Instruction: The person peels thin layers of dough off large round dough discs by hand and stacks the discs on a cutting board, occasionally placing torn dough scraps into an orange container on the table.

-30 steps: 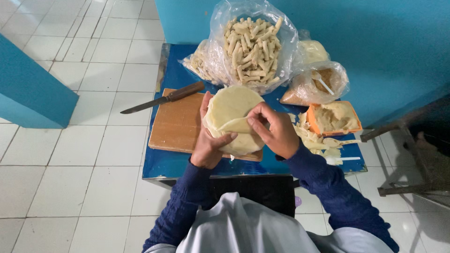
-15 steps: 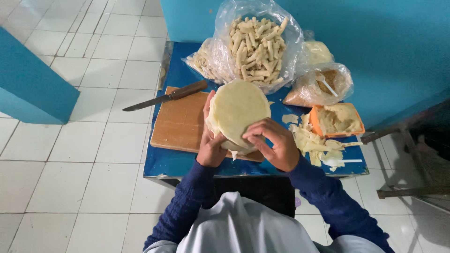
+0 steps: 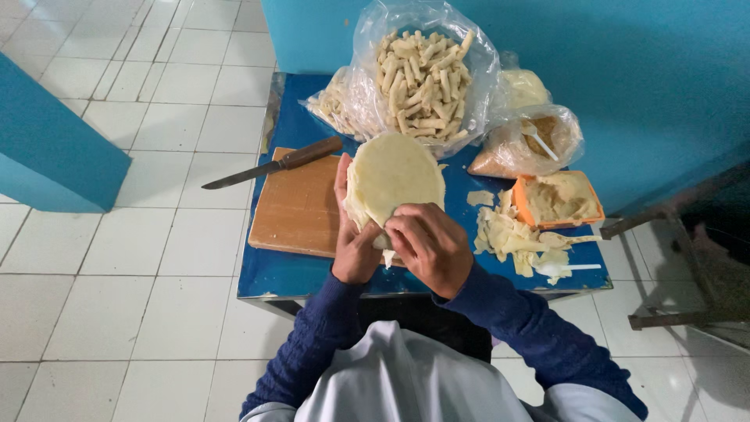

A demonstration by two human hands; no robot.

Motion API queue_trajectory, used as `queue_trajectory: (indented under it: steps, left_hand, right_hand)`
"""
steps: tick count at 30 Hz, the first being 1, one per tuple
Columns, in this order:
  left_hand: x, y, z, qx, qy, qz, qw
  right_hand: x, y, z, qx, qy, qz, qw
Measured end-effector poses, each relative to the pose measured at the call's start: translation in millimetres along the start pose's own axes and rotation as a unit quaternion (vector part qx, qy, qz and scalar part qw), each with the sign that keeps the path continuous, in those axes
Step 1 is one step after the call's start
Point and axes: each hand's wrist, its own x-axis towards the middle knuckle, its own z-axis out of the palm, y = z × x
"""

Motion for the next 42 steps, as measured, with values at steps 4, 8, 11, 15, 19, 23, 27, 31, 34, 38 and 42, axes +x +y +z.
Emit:
queue_trajectory:
  steps: [4, 8, 11, 15, 19, 23, 27, 31, 34, 38, 42]
  left_hand:
    - [-2, -1, 0, 0.0, -0.003, 0.007, 1.0]
    - [-9, 0, 4, -0.035, 0.015, -0.017, 0.999]
    - [-10, 1, 7, -0.041, 0.025, -0.024, 0.999]
    - [-9, 0, 10, -0.036, 0.026, -0.023, 0.999]
    - [-9, 1, 9, -0.06, 0.017, -0.038, 0.997]
    - [-8, 2, 10, -0.051, 0.019, -0.05, 0.997]
    - [-9, 2, 13, -0.068, 0.008, -0.065, 0.996]
    - [-13, 2, 14, -0.129, -0.021, -0.085, 0.988]
    - [-14, -3, 17, -0.055, -0.009, -0.071, 0.996]
    - [-16, -7, 15, -0.038, -0.009, -0.078, 0.996]
    - [-15, -8, 12, -0.042, -0.024, -0.078, 0.996]
  right_hand:
    - [2, 7, 1, 0.065, -0.015, 0.07, 0.995]
    - [2, 12, -3, 0.143, -0.026, 0.098, 0.985]
    - [-1, 9, -4, 0.073, -0.019, 0.02, 0.997]
    - [-2, 10, -2, 0.064, -0.02, 0.04, 0.997]
    - [0, 21, -9, 0.169, -0.06, 0.133, 0.975]
    - [1, 28, -12, 0.21, -0.093, 0.194, 0.954]
    - [1, 30, -15, 0.226, -0.111, 0.224, 0.941]
    - [-2, 28, -20, 0.203, -0.113, 0.224, 0.947]
    - [-4, 25, -22, 0.188, -0.1, 0.199, 0.957]
    - [-9, 25, -22, 0.189, -0.098, 0.216, 0.953]
    - [-18, 35, -19, 0.254, -0.105, 0.253, 0.928]
